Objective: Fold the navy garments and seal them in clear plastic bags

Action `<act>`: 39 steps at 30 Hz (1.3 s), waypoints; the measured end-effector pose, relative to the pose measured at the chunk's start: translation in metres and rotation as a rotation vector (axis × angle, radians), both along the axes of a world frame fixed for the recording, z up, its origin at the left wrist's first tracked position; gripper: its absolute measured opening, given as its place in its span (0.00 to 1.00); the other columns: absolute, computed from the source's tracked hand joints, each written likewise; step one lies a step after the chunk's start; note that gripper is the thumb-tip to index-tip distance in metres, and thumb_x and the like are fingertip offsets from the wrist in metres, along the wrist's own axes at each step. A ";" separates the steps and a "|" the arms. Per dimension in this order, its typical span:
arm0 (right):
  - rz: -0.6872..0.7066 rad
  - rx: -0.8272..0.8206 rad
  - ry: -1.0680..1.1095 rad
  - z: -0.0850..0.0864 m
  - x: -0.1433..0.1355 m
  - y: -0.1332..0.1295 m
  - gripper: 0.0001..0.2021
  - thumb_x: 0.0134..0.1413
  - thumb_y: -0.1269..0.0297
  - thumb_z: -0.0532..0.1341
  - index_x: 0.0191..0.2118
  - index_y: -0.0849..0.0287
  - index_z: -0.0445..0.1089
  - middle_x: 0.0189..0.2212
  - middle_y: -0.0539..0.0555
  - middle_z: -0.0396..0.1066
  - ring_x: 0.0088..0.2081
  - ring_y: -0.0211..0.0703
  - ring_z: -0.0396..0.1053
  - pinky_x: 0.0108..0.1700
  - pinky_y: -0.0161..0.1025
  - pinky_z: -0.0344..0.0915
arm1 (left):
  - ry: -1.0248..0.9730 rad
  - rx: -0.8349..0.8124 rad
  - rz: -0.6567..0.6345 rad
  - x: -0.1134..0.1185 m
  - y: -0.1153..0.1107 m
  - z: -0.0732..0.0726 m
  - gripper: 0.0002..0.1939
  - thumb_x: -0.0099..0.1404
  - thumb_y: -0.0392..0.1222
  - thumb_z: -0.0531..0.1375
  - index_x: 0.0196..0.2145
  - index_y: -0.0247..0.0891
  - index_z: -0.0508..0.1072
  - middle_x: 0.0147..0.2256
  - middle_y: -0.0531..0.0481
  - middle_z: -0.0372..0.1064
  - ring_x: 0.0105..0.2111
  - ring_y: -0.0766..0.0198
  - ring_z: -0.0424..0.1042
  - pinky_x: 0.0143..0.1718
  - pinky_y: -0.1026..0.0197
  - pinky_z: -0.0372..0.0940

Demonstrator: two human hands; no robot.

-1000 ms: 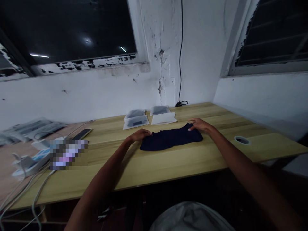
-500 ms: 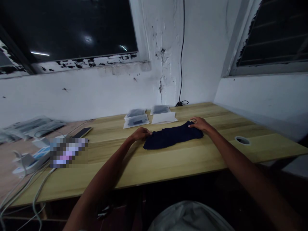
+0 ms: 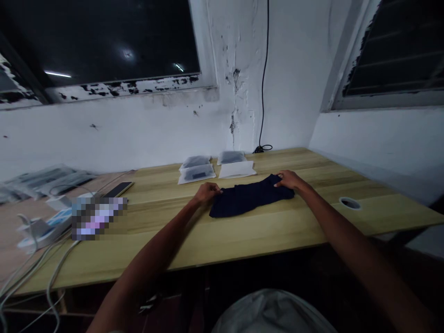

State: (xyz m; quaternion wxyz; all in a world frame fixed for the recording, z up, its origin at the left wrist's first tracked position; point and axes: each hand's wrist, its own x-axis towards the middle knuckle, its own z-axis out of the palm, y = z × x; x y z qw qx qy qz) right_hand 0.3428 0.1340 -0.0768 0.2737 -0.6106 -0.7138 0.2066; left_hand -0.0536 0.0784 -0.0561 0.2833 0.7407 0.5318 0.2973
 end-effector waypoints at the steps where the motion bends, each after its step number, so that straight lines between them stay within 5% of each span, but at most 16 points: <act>1: -0.005 0.006 -0.005 0.000 0.000 0.000 0.27 0.35 0.71 0.71 0.48 0.60 0.76 0.45 0.57 0.77 0.48 0.51 0.74 0.49 0.39 0.68 | -0.051 -0.003 0.025 0.001 -0.002 0.002 0.17 0.50 0.53 0.65 0.22 0.35 0.71 0.20 0.55 0.64 0.22 0.69 0.60 0.25 0.66 0.52; 8: -0.016 0.028 -0.019 0.003 -0.004 -0.004 0.23 0.43 0.71 0.69 0.50 0.61 0.75 0.44 0.58 0.77 0.46 0.50 0.75 0.46 0.36 0.69 | -0.307 0.187 0.072 0.003 -0.009 0.012 0.16 0.53 0.53 0.64 0.24 0.35 0.73 0.24 0.52 0.68 0.27 0.66 0.65 0.30 0.64 0.59; 14: -0.018 0.197 -0.196 0.007 -0.009 -0.005 0.12 0.56 0.69 0.60 0.44 0.58 0.78 0.43 0.58 0.78 0.46 0.50 0.75 0.48 0.38 0.67 | 0.140 0.320 0.153 0.001 -0.004 0.007 0.07 0.54 0.41 0.63 0.25 0.35 0.72 0.25 0.51 0.69 0.27 0.64 0.67 0.32 0.63 0.59; 19: -0.017 0.314 -0.140 0.008 -0.014 -0.007 0.11 0.59 0.65 0.59 0.41 0.58 0.78 0.41 0.57 0.79 0.45 0.46 0.75 0.49 0.38 0.66 | 0.323 0.239 0.186 0.001 -0.004 0.006 0.05 0.56 0.40 0.61 0.28 0.35 0.73 0.28 0.49 0.72 0.30 0.62 0.69 0.32 0.63 0.59; 22: 0.069 0.293 -0.042 0.004 -0.018 -0.007 0.13 0.55 0.59 0.64 0.43 0.59 0.77 0.41 0.56 0.78 0.43 0.47 0.76 0.45 0.38 0.69 | 0.259 0.181 0.143 0.003 -0.007 0.007 0.10 0.60 0.47 0.60 0.31 0.36 0.73 0.30 0.48 0.74 0.32 0.60 0.72 0.33 0.62 0.62; 26: 0.178 0.295 -0.056 -0.002 -0.019 -0.005 0.13 0.47 0.66 0.68 0.42 0.57 0.76 0.42 0.56 0.78 0.44 0.49 0.75 0.47 0.42 0.69 | 0.149 0.090 0.094 0.006 -0.012 0.009 0.18 0.60 0.55 0.60 0.38 0.37 0.72 0.33 0.47 0.76 0.33 0.58 0.74 0.34 0.61 0.64; 32: 0.188 0.391 -0.029 -0.003 -0.019 -0.004 0.08 0.57 0.66 0.59 0.42 0.58 0.73 0.40 0.57 0.77 0.43 0.49 0.74 0.47 0.43 0.68 | 0.148 0.083 0.012 0.007 -0.009 0.007 0.21 0.54 0.49 0.67 0.43 0.37 0.70 0.37 0.46 0.74 0.36 0.57 0.74 0.35 0.60 0.65; 39: 0.177 0.350 -0.046 -0.008 -0.017 -0.001 0.10 0.62 0.62 0.55 0.45 0.58 0.69 0.43 0.59 0.76 0.45 0.49 0.73 0.47 0.43 0.67 | 0.060 -0.148 -0.150 0.003 -0.010 0.011 0.28 0.47 0.45 0.70 0.45 0.35 0.69 0.22 0.58 0.65 0.24 0.65 0.66 0.27 0.65 0.57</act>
